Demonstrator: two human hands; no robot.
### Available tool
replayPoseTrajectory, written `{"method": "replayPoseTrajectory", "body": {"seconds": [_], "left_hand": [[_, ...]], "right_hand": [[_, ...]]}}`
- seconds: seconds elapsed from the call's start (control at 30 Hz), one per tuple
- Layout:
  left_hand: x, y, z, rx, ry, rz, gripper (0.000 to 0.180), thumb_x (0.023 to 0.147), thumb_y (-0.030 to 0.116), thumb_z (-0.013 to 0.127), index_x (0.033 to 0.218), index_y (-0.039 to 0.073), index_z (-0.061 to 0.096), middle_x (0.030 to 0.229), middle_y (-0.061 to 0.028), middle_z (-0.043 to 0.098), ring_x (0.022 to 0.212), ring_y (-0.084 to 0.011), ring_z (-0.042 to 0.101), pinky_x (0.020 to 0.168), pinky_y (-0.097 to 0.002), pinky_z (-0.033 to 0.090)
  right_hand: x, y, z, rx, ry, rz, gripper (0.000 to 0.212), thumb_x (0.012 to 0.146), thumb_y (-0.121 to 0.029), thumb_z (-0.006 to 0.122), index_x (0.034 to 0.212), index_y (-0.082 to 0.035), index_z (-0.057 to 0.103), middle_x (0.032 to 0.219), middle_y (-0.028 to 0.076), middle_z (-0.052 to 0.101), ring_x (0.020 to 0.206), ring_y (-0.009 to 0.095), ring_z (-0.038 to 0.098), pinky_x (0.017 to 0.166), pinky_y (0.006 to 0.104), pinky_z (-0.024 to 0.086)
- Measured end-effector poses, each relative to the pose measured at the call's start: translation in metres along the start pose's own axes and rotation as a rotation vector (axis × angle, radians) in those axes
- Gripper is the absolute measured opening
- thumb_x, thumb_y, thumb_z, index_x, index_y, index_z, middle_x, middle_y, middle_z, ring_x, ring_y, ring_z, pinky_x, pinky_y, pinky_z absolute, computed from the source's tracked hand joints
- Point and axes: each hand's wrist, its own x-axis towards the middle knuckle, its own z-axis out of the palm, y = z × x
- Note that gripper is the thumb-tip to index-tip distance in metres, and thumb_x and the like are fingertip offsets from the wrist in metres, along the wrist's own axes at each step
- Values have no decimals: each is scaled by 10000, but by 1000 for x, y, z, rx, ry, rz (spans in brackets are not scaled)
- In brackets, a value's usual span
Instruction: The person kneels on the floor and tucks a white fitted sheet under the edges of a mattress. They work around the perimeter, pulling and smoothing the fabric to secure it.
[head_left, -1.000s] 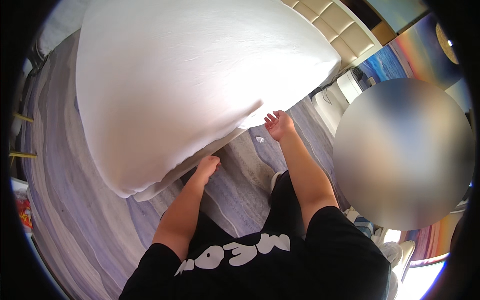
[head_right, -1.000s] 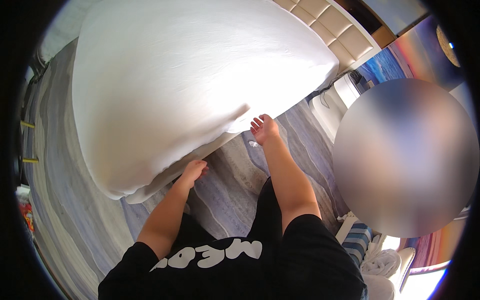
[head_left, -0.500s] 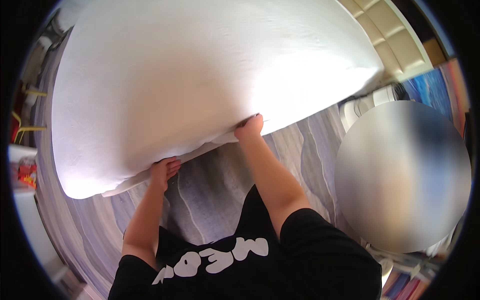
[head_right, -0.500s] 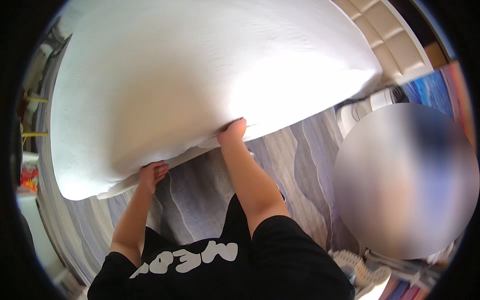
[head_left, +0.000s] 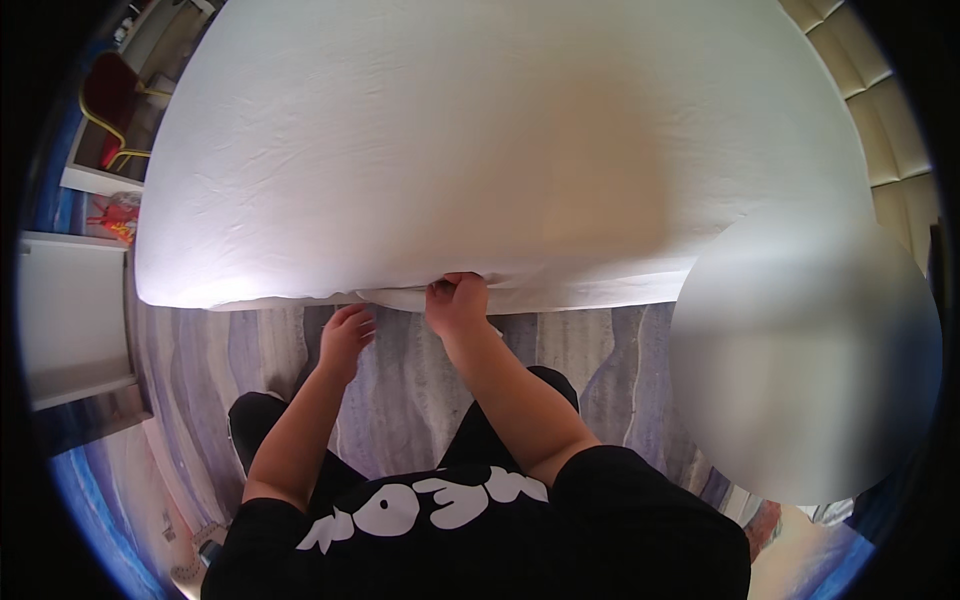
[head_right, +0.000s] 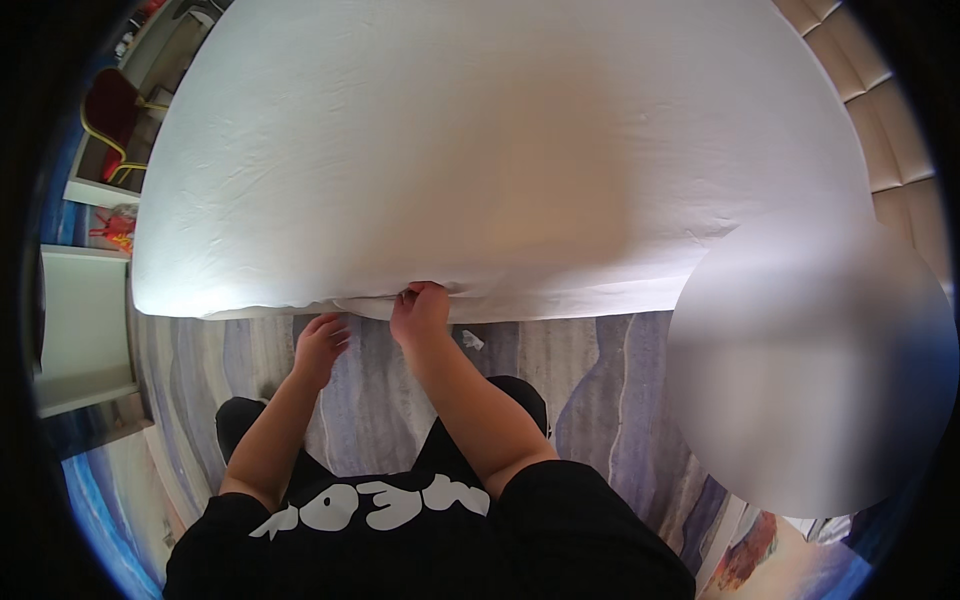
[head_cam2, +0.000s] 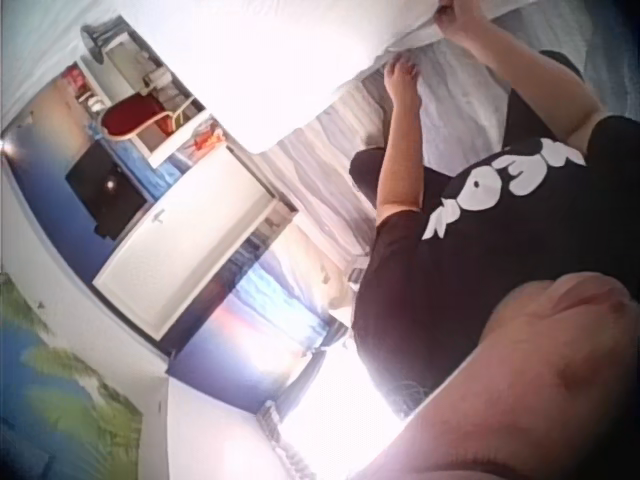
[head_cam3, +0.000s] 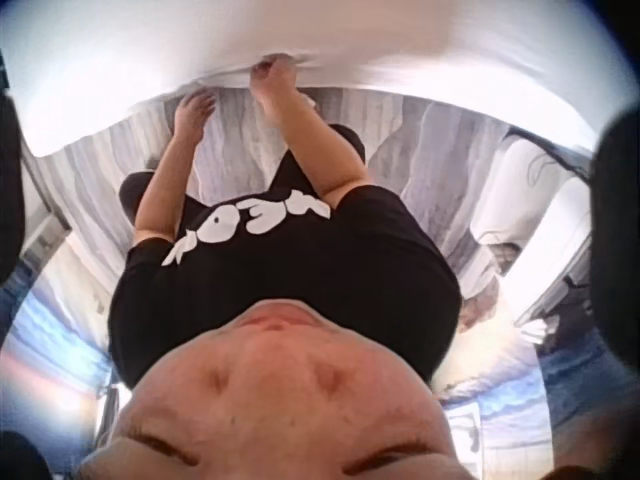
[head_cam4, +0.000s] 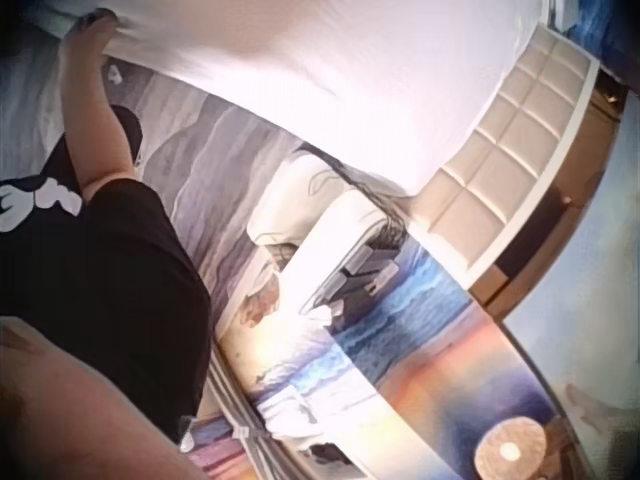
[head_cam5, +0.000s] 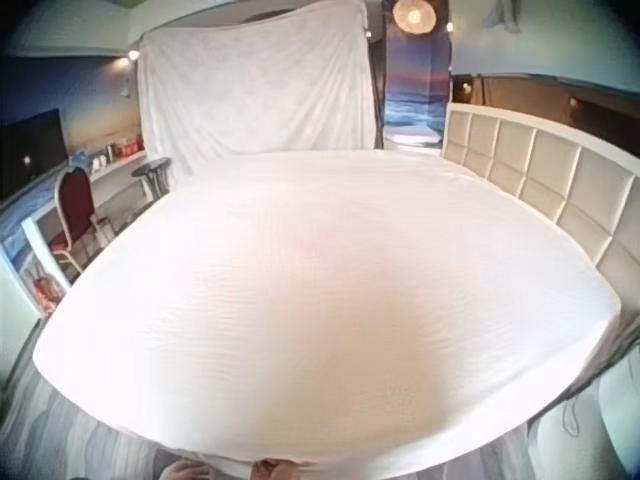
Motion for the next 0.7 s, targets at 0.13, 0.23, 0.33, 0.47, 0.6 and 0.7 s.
{"method": "replayPoseTrajectory", "body": {"seconds": [0.13, 0.23, 0.33, 0.47, 0.6, 0.7], "left_hand": [[5, 8, 17, 39, -292, 60, 341, 961, 129, 470, 1291, 44, 452, 1238, -125, 560, 1146, -254, 547, 926, -366, 472], [26, 25, 33, -282, -107, -239, 318, 958, 127, 475, 1261, 28, 479, 1241, -136, 560, 1162, -271, 537, 956, -375, 465], [37, 28, 42, -279, -83, -223, 292, 930, 108, 502, 1210, 28, 519, 1206, -140, 569, 1127, -272, 553, 964, -380, 469], [47, 19, 48, -327, -51, -182, 270, 920, 102, 496, 1178, 37, 541, 1168, -141, 579, 1107, -268, 567, 931, -376, 492], [45, 18, 52, -351, -62, -179, 238, 898, 71, 503, 1122, 35, 575, 1115, -144, 606, 1076, -275, 589, 902, -375, 510], [43, 22, 46, -408, -95, -215, 238, 849, 18, 505, 1069, 25, 595, 1071, -146, 622, 1061, -290, 599, 882, -368, 519]], "right_hand": [[-4, 0, 9, 2, 6, -28, 147, 832, -117, 501, 700, -134, 438, 716, -15, 465, 772, 117, 423, 880, 289, 331], [-5, -13, 17, -15, 64, 10, 166, 822, -109, 496, 676, -142, 426, 731, -7, 484, 803, 136, 440, 939, 320, 336], [1, -14, 13, -76, 62, 34, 160, 805, -139, 530, 681, -146, 429, 712, -12, 474, 763, 128, 435, 923, 338, 320], [11, -14, -7, -163, -1, 37, 109, 781, -63, 526, 706, -111, 462, 786, 15, 514, 846, 167, 462, 963, 335, 377], [22, -13, -30, -131, -216, -40, 183, 699, 64, 498, 814, -75, 529, 899, 42, 561, 938, 209, 521, 953, 348, 428], [21, -10, -43, -165, -225, -23, 327, 649, 91, 500, 929, -68, 553, 999, 40, 573, 1001, 216, 532, 918, 349, 437]]}}
